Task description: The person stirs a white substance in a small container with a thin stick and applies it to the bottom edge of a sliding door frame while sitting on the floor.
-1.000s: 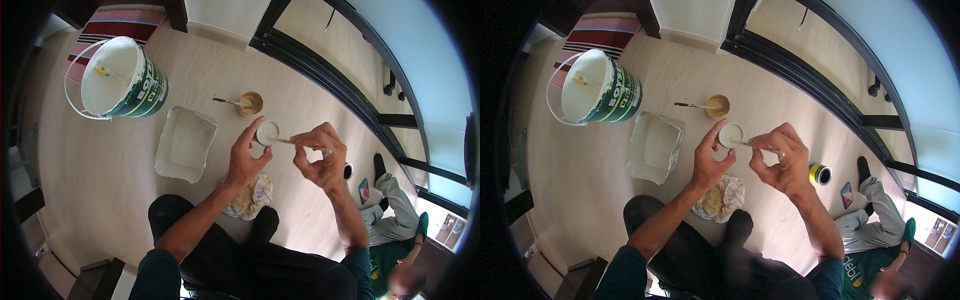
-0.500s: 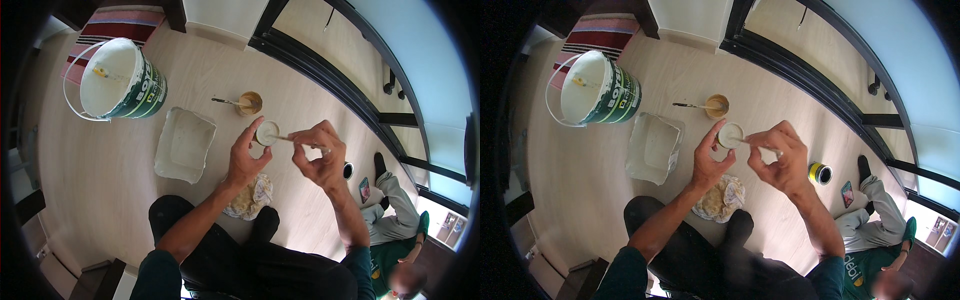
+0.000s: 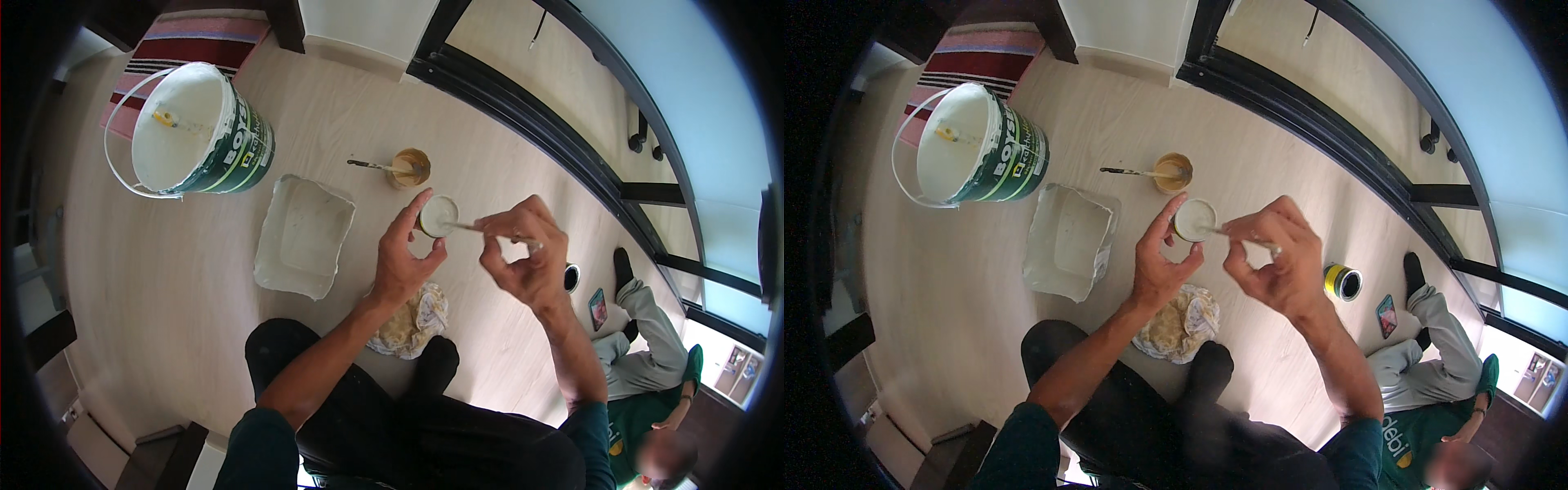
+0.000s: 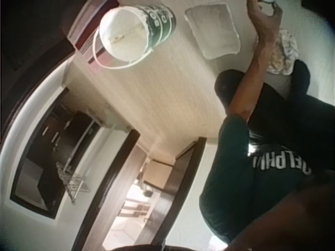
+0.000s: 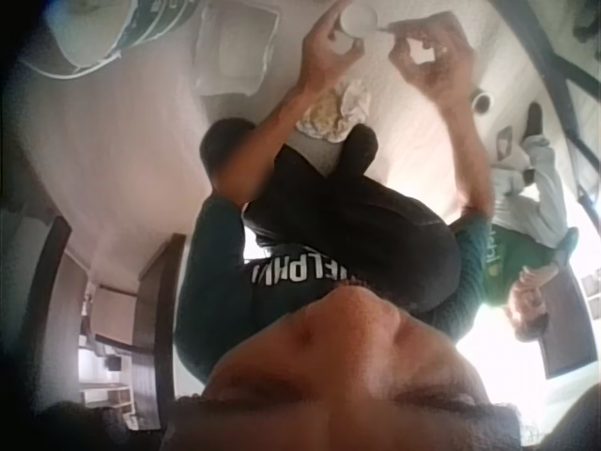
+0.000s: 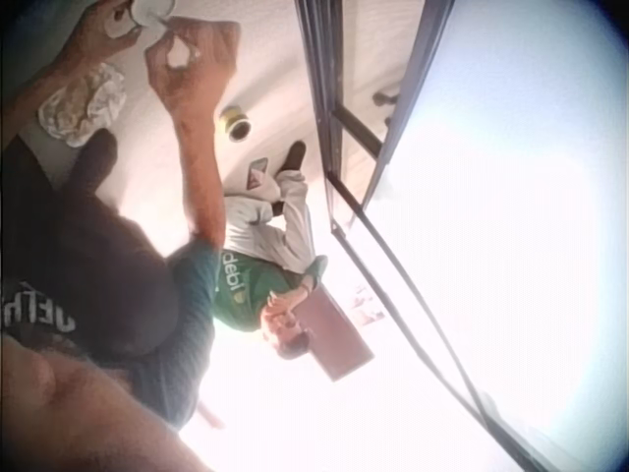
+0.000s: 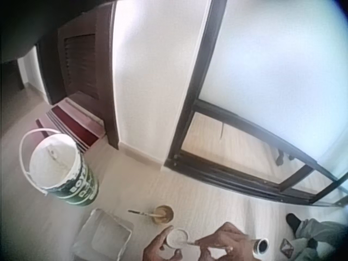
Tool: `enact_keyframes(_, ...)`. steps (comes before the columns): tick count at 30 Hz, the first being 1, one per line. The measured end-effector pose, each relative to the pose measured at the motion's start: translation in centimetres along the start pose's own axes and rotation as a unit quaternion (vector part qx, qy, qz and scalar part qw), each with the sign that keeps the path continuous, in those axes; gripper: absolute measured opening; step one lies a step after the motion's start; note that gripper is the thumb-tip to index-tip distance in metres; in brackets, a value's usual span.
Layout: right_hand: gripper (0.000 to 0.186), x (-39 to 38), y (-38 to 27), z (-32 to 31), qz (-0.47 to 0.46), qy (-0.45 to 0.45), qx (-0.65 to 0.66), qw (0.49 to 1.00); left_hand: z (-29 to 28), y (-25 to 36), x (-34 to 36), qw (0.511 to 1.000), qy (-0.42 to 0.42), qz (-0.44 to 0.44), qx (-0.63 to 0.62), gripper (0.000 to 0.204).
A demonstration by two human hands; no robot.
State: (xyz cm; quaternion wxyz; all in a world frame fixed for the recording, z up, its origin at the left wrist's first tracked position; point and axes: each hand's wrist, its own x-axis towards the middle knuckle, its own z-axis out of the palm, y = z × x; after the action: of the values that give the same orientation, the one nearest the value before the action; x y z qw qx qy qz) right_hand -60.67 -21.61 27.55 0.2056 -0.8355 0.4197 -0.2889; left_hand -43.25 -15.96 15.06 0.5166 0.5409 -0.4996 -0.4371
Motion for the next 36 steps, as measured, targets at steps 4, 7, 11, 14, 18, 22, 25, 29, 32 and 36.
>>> enact_keyframes(4, 0.019, 0.24, 0.15, 0.4, 0.015, 0.024, 0.032, 0.999, -0.06, -0.17, 0.06, 1.0, 0.003, 0.006, 0.003, 0.079)
enact_keyframes(7, 0.02, 0.16, 0.19, 0.05, 0.011, 0.013, 0.018, 1.0, -0.06, -0.22, -0.03, 1.0, -0.005, -0.002, -0.002, 0.079)
enact_keyframes(11, 0.019, 0.16, 0.4, 0.13, 0.011, 0.002, 0.037, 0.999, -0.1, 0.05, -0.01, 1.0, -0.004, -0.002, 0.001, 0.079)
enact_keyframes(14, 0.018, 0.02, 0.1, 0.09, 0.01, -0.01, 0.016, 1.0, -0.11, -0.07, -0.01, 1.0, -0.004, 0.002, 0.0, 0.078)
enact_keyframes(18, 0.022, 0.27, 0.32, 0.08, 0.014, 0.02, 0.0, 1.0, -0.19, 0.08, 0.09, 1.0, -0.002, 0.008, 0.01, 0.078)
enact_keyframes(22, 0.022, 0.24, -0.01, -0.05, 0.003, -0.003, -0.008, 1.0, -0.14, -0.02, 0.01, 1.0, -0.002, 0.001, -0.002, 0.079)
enact_keyframes(25, 0.023, 0.31, 0.36, 0.1, 0.008, 0.028, 0.012, 1.0, -0.18, 0.07, 0.1, 1.0, -0.001, 0.003, 0.006, 0.079)
enact_keyframes(29, 0.021, 0.09, 0.41, -0.04, -0.009, 0.007, -0.004, 1.0, -0.17, -0.09, 0.08, 1.0, -0.003, 0.004, 0.0, 0.079)
enact_keyframes(32, 0.021, 0.39, 0.35, 0.03, 0.003, 0.024, -0.006, 1.0, -0.19, -0.06, 0.06, 1.0, -0.003, 0.013, 0.001, 0.078)
enact_keyframes(36, 0.021, 0.1, 0.23, 0.06, -0.008, -0.001, -0.005, 1.0, -0.15, -0.16, 0.02, 1.0, -0.003, 0.008, 0.002, 0.078)
